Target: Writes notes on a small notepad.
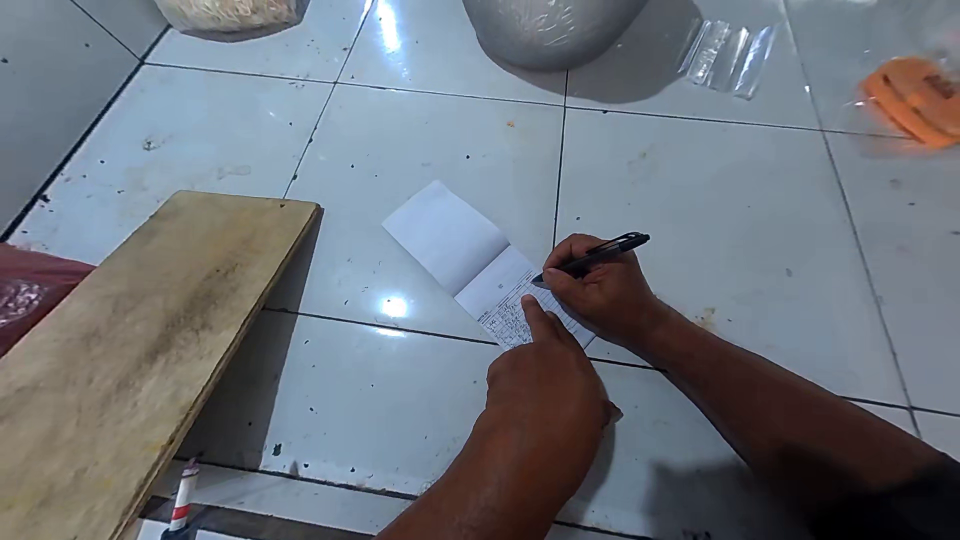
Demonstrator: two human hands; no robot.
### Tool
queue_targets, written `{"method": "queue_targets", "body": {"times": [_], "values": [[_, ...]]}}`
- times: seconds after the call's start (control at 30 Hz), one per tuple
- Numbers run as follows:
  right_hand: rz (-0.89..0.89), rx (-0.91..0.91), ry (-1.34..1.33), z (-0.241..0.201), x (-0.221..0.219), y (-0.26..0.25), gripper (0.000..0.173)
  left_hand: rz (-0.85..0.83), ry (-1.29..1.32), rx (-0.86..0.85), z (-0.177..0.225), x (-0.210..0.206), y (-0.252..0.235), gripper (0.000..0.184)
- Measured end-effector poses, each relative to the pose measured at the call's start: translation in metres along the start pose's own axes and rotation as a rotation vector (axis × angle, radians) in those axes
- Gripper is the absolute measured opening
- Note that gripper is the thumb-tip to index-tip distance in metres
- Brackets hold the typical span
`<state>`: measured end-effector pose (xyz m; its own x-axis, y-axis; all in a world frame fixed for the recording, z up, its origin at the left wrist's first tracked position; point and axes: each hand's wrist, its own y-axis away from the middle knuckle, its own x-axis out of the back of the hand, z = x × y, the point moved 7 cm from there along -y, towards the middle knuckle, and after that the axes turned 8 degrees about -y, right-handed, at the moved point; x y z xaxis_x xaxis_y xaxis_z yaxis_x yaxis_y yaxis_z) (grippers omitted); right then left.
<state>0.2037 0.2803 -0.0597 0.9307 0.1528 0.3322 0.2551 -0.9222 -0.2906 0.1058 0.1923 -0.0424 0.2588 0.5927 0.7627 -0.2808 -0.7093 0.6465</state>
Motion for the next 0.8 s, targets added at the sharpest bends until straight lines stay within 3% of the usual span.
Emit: {"method": "queue_targets", "body": {"times": [0.8], "values": [[-0.022, -0.036, 0.019, 0.0015, -0.0006, 0.0006, 0.005, 0.001, -0.024, 0.005, 0.0009, 0.0009, -0.0001, 0.116]]}}
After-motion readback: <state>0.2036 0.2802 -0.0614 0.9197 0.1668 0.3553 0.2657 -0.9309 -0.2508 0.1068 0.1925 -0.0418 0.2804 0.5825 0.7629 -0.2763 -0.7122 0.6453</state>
